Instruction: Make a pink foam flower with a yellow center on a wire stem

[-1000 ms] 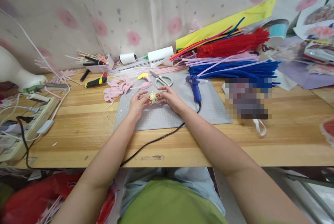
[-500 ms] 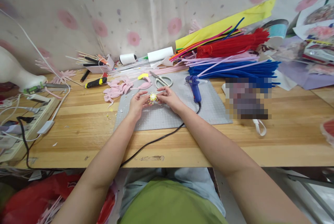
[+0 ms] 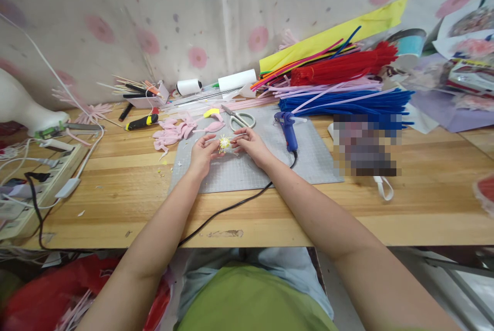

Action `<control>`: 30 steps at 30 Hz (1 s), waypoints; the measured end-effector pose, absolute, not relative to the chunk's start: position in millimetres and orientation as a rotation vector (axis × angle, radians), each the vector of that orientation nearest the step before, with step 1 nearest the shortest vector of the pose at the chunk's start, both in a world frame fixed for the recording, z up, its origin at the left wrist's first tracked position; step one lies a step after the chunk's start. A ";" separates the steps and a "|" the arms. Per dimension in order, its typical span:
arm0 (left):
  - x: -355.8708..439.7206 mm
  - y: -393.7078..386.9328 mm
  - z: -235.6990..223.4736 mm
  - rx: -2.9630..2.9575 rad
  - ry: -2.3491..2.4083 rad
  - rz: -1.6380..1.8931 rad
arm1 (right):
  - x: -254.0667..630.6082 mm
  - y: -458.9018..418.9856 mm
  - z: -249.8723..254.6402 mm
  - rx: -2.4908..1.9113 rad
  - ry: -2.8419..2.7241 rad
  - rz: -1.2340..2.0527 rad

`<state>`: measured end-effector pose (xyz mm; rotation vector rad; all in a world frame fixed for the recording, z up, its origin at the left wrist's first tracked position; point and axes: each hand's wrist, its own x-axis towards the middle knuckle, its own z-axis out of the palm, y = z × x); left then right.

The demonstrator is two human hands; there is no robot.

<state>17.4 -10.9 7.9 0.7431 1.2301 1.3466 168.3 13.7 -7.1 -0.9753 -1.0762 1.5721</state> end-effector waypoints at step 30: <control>-34.9 3.9 50.7 0.580 1.176 1.414 | 145.6 -26.0 -17.3 -1.432 -2.231 0.578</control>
